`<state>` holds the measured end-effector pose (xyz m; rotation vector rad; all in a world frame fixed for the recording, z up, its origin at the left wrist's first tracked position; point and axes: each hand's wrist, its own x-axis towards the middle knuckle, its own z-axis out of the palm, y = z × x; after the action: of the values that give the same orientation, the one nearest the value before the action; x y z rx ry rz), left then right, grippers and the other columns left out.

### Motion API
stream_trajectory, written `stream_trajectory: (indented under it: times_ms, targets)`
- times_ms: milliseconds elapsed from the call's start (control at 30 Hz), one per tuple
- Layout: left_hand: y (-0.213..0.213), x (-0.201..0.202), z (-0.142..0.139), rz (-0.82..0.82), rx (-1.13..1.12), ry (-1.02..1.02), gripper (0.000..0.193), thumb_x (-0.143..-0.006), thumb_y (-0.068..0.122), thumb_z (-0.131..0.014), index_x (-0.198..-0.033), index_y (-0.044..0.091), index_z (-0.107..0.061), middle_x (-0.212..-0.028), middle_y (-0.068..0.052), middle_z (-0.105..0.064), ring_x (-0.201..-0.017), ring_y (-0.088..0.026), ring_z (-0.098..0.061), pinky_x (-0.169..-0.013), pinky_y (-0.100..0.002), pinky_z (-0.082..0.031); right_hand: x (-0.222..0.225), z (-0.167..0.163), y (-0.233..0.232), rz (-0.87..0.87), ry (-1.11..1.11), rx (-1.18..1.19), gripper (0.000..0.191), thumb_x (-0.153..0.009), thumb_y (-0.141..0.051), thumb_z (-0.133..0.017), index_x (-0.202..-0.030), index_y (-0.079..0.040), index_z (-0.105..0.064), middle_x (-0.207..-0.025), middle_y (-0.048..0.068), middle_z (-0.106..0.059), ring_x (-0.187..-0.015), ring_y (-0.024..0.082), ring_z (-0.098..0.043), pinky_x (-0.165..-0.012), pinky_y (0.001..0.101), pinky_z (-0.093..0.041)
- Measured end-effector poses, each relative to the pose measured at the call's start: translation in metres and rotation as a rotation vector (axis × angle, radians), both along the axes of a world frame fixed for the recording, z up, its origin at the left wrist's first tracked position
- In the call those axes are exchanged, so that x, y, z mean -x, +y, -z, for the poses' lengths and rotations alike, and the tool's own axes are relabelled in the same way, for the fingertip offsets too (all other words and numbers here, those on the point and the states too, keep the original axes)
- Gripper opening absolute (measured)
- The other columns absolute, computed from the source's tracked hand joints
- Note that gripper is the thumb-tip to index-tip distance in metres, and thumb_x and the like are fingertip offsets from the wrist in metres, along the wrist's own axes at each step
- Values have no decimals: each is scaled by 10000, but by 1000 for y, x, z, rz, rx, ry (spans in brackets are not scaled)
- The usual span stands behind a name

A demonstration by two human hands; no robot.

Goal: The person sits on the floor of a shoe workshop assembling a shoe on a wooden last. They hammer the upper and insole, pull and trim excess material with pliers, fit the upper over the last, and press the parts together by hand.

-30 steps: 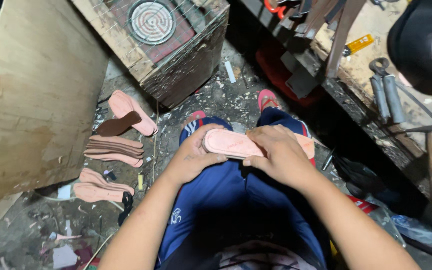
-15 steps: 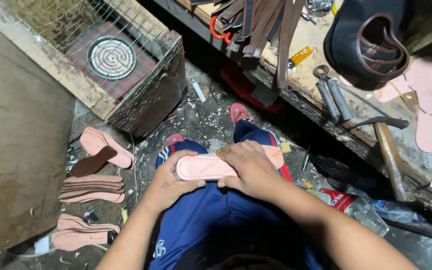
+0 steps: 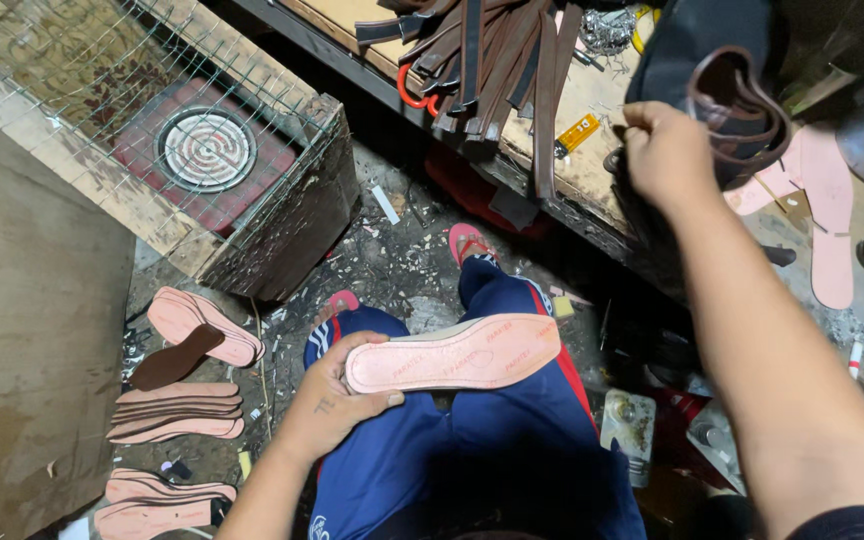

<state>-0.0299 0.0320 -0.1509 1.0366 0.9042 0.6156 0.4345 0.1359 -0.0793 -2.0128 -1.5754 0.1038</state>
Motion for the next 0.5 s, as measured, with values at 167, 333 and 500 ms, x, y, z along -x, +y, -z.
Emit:
stream_trajectory:
  times_ms: [167,333,500]
  targets:
    - [1,-2,2,4,-5,-44,673,-684,-55,-845,-1303,39,-598,-1160,-54,-686,-1077,-130,-651,-974,-294,-520,-15,17,15,50,-235,122,178,-951,-172,-725,-1087,-73,-783,-1064,210,-716,-995,407,-672,-896,492,-529]
    - [-1,-2,2,1,10,-54,680,-687,-57,-845,-1308,38,-584,-1187,-60,-686,-1103,-130,-647,-988,-295,-515,5,29,22,64,-306,-61,173,-898,-151,-758,-1056,-109,-813,-1031,182,-675,-974,399,-641,-849,485,-518]
    - [0,-1,0,2,26,-74,677,-696,-61,-838,-1315,31,-579,-1188,-67,-682,-1100,-134,-648,-985,-300,-518,11,28,23,109,-278,-55,146,-910,-183,-776,-1038,-131,-821,-1023,161,-665,-1007,384,-628,-888,485,-512]
